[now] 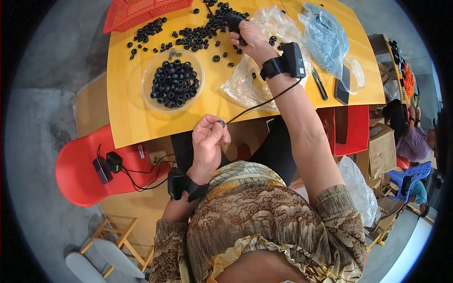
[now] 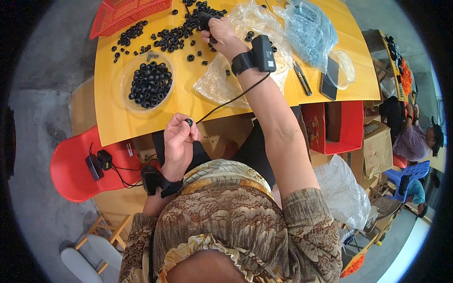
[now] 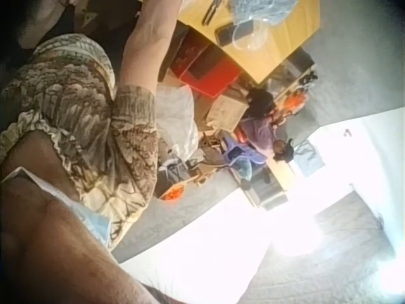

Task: The person assembles small rubber components by inserting metal pins and springs into the rubber pieces and joining them by hand.

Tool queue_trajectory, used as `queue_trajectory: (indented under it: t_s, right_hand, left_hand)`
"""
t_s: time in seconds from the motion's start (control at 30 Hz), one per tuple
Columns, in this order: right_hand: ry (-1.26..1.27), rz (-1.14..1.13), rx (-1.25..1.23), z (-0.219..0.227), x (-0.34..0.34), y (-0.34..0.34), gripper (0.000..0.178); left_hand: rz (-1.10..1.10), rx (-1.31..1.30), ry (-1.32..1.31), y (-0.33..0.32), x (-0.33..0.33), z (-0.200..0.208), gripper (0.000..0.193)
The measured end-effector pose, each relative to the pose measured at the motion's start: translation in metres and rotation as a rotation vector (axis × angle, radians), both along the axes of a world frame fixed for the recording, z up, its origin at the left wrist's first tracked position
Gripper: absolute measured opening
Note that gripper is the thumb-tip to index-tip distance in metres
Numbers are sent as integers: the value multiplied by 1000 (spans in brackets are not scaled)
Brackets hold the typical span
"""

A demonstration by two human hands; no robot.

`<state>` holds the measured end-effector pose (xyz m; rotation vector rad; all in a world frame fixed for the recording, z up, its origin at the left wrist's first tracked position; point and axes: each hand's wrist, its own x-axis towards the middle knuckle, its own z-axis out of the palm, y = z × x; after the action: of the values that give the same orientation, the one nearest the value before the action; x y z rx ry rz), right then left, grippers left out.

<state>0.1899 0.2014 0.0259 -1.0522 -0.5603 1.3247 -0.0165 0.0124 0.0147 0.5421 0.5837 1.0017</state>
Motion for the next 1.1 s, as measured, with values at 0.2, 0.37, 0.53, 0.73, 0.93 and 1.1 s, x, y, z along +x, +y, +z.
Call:
queue_trajectory:
  t_s: [0.2, 0.37, 0.53, 0.73, 0.93, 1.1]
  right_hand:
    - [315, 104, 155, 24, 15, -43, 15]
    - [178, -142, 141, 18, 44, -95, 18]
    - [-203, -280, 113, -7, 79, -117, 14]
    - [-1368, -476, -137, -17, 67, -118, 26]
    - [-1529, -481, -35, -19, 50, -120, 34]
    - [-1415, -476, -20, -9, 47, -128, 37]
  left_hand:
    - [-26, 35, -119, 13, 2, 16, 18]
    - [-139, 101, -89, 35, 25, 30, 13]
    - [-341, 179, -48, 75, 68, 8, 16]
    - [-229, 35, 77, 82, 75, -3, 16]
    - [-167, 40, 78, 76, 55, -9, 18]
    - [-150, 35, 92, 74, 45, -12, 19]
